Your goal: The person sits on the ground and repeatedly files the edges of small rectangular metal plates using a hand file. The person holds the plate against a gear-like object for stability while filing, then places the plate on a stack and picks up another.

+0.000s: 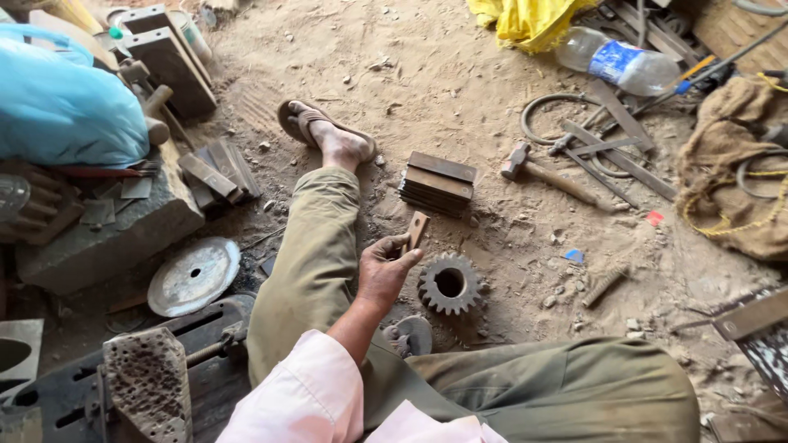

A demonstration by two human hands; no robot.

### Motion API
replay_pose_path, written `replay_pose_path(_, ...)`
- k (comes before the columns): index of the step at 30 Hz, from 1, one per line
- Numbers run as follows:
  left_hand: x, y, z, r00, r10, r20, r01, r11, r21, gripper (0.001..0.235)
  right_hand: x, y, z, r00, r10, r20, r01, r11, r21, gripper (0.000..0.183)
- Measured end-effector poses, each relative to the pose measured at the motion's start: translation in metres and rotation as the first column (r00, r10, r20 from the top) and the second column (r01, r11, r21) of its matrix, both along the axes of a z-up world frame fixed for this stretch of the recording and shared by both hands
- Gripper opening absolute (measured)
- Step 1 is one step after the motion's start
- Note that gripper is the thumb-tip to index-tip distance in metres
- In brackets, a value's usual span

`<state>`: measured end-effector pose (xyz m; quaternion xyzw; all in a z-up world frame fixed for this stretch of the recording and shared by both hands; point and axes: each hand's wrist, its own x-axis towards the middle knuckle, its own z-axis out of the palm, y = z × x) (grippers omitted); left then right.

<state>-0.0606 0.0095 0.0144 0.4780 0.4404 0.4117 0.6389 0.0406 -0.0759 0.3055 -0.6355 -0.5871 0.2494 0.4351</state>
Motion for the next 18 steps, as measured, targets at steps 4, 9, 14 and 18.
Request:
replay_pose_path(4, -0.002, 0.002, -0.009, 0.996, -0.011, 0.091, 0.008, 0.999, 0.034, 0.03, -0.003, 0.0, 0.001, 0.997, -0.01, 0.075, 0.01, 1.0, -0.003, 0.05)
replay_pose_path(9, -0.003, 0.0, -0.015, 0.998, 0.003, 0.062, -0.002, 1.0, -0.013, 0.029, 0.009, 0.002, -0.003, 0.991, -0.022, 0.13, 0.021, 1.0, 0.009, 0.047)
replay_pose_path(14, -0.003, 0.001, -0.017, 0.997, -0.029, 0.064, 0.027, 0.999, 0.037, 0.029, 0.005, -0.006, 0.0, 0.994, -0.022, 0.111, 0.025, 0.999, -0.024, 0.044)
replay_pose_path(18, -0.017, 0.005, -0.021, 0.994, -0.025, -0.102, 0.023, 1.0, -0.016, 0.032, 0.023, -0.039, -0.011, 0.996, -0.089, -0.001, 0.088, 0.992, -0.092, 0.042)
